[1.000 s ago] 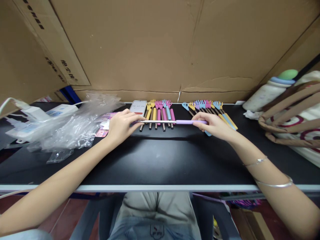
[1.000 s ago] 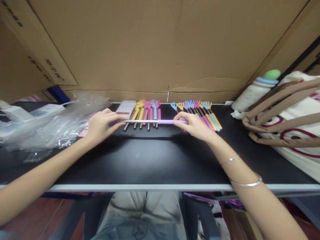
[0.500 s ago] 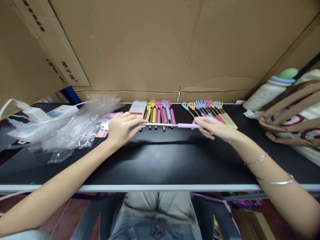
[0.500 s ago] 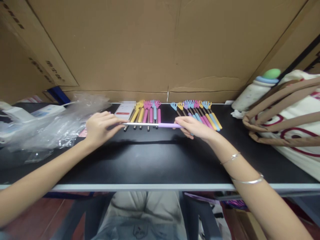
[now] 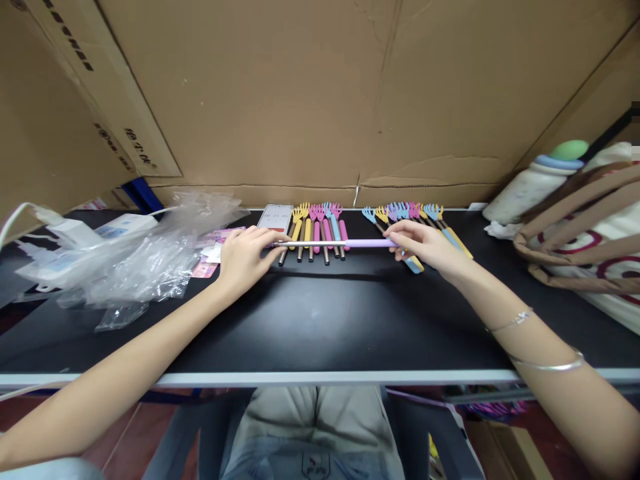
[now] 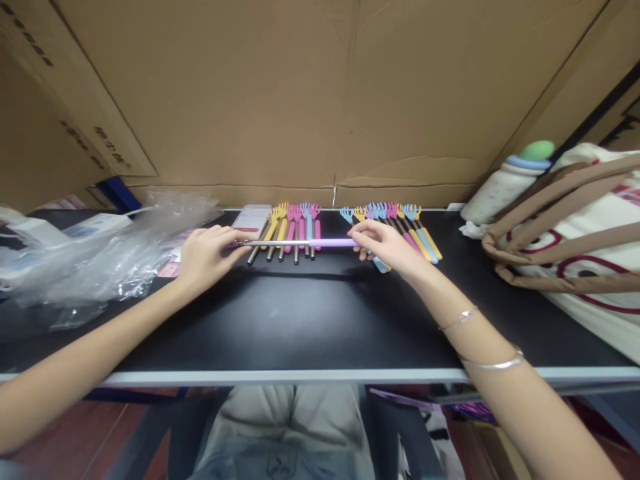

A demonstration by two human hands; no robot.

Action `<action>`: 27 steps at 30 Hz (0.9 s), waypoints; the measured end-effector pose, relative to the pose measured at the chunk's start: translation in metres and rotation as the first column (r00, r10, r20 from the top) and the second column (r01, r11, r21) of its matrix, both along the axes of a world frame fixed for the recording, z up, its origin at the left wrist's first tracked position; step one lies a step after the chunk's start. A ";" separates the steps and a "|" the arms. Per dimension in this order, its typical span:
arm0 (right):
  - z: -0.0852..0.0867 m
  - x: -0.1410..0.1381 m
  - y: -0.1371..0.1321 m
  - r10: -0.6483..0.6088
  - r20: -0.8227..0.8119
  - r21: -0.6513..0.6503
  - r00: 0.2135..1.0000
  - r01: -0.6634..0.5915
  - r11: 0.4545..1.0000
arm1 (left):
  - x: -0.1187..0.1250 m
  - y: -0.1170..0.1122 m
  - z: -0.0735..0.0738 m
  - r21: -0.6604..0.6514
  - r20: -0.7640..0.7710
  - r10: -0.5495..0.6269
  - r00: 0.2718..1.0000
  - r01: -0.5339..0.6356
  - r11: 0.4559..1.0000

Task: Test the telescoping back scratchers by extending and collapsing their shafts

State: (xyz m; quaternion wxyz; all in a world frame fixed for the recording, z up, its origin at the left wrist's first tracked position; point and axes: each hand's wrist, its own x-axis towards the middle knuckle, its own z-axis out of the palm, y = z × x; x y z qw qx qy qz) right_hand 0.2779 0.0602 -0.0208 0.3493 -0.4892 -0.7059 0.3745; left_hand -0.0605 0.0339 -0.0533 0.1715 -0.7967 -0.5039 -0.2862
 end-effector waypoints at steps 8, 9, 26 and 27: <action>-0.003 -0.003 -0.003 0.084 0.008 -0.022 0.996 -0.084 0.996 | -0.001 -0.002 0.003 0.035 0.015 -0.026 1.000 0.025 0.999; -0.005 -0.003 -0.003 0.099 -0.001 -0.045 0.995 -0.099 0.994 | -0.001 -0.003 0.004 0.053 0.014 -0.029 0.999 0.028 0.998; -0.011 -0.009 -0.001 -0.004 -0.059 -0.020 0.998 0.003 1.000 | 0.003 -0.005 0.004 -0.010 0.027 -0.014 1.000 0.015 1.000; -0.012 -0.009 0.000 -0.010 -0.054 -0.004 0.998 0.010 1.000 | 0.003 -0.005 0.004 -0.013 0.031 -0.011 0.999 0.012 1.000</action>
